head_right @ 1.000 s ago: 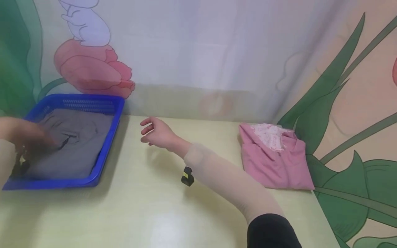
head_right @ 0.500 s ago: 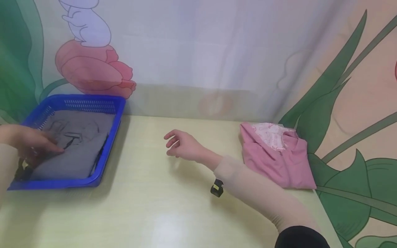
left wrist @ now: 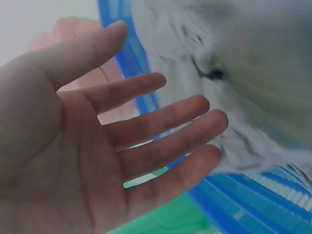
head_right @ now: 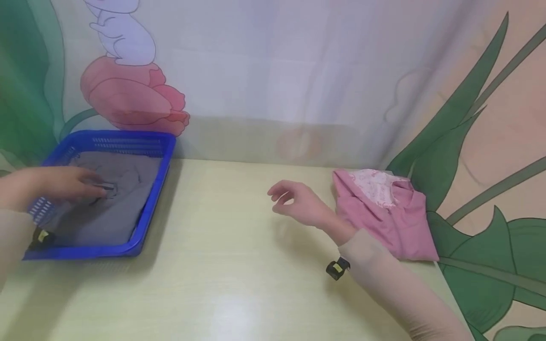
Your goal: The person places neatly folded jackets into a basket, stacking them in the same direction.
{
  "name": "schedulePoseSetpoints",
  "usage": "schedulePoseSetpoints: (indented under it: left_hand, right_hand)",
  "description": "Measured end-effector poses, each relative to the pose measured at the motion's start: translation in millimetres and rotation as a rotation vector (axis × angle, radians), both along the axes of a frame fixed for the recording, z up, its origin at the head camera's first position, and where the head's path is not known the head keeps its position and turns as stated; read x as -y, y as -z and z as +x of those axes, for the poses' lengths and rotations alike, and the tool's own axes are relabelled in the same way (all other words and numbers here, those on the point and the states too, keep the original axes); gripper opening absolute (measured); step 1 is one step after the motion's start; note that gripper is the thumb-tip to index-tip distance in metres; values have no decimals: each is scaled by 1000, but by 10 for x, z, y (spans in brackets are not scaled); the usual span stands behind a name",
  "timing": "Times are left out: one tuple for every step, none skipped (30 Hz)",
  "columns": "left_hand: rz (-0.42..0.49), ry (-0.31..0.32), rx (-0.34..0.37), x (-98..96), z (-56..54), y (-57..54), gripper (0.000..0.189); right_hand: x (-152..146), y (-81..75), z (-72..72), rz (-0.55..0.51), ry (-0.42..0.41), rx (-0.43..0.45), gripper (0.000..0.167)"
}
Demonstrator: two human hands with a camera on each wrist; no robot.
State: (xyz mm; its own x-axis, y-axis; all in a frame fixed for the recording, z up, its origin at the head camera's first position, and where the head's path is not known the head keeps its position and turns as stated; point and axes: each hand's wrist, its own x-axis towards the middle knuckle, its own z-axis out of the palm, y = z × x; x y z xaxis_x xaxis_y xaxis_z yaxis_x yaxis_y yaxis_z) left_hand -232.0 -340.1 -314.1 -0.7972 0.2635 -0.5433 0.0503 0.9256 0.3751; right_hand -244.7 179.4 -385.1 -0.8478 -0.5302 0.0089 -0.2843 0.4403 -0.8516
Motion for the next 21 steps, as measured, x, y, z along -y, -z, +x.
schedulePoseSetpoints:
  left_hand:
    - [-8,16,-25,-46,10,-2,72]
    - [-16,33,-55,-97,24,-7,71]
    - [-28,47,-88,-152,35,-8,70]
    - [-41,66,-119,-209,45,-12,69]
    - [-53,82,-147,-268,56,-18,68]
    - [-62,95,-176,-328,64,-21,67]
    - [-71,107,-201,-386,75,-29,67]
    - [-76,115,-226,-442,88,-33,65]
    - [-73,116,-239,-498,102,-39,64]
    - [-63,122,-254,-551,118,-46,64]
    - [-49,121,-266,-608,134,-49,63]
    - [-36,123,-278,-664,152,-52,63]
    - [-28,127,-291,-720,168,-55,62]
    - [-20,133,-302,-775,184,-52,62]
    - [-16,140,-310,-830,204,-51,62]
    - [-13,150,-318,-884,222,-49,62]
    - [-11,153,-324,-937,241,-43,62]
    - [-10,160,-330,-984,261,-33,62]
    - [-10,162,-332,-1029,284,-22,63]
    - [-7,160,-329,-1071,311,-10,64]
    - [-3,164,-330,-1107,337,8,64]
  right_hand:
    - [-44,-22,8,-2,8,-2,29]
    - [-89,-37,15,-6,14,-4,29]
    - [-131,-51,23,-9,23,-4,29]
    - [-171,-65,34,-8,32,-2,29]
    - [-212,-69,41,-3,40,-4,29]
    - [-254,-70,45,8,50,-9,28]
    - [-293,-70,49,26,65,-15,28]
    - [-332,-70,54,38,75,-20,27]
    - [-369,-71,56,54,87,-26,27]
    - [-406,-72,55,69,101,-27,26]
    - [-442,-80,58,77,114,-24,26]
    - [-476,-91,60,84,127,-20,25]
    - [-508,-100,61,86,140,-14,25]
    - [-541,-106,62,87,149,-8,25]
    - [-573,-113,61,95,161,-9,25]
    - [-605,-122,61,104,177,-12,25]
    - [-638,-129,63,122,191,-29,25]
    - [-678,-123,52,142,207,-55,25]
    - [-720,-114,39,168,230,-81,26]
    - [-759,-107,27,191,256,-108,26]
    - [-798,-100,14,206,284,-136,28]
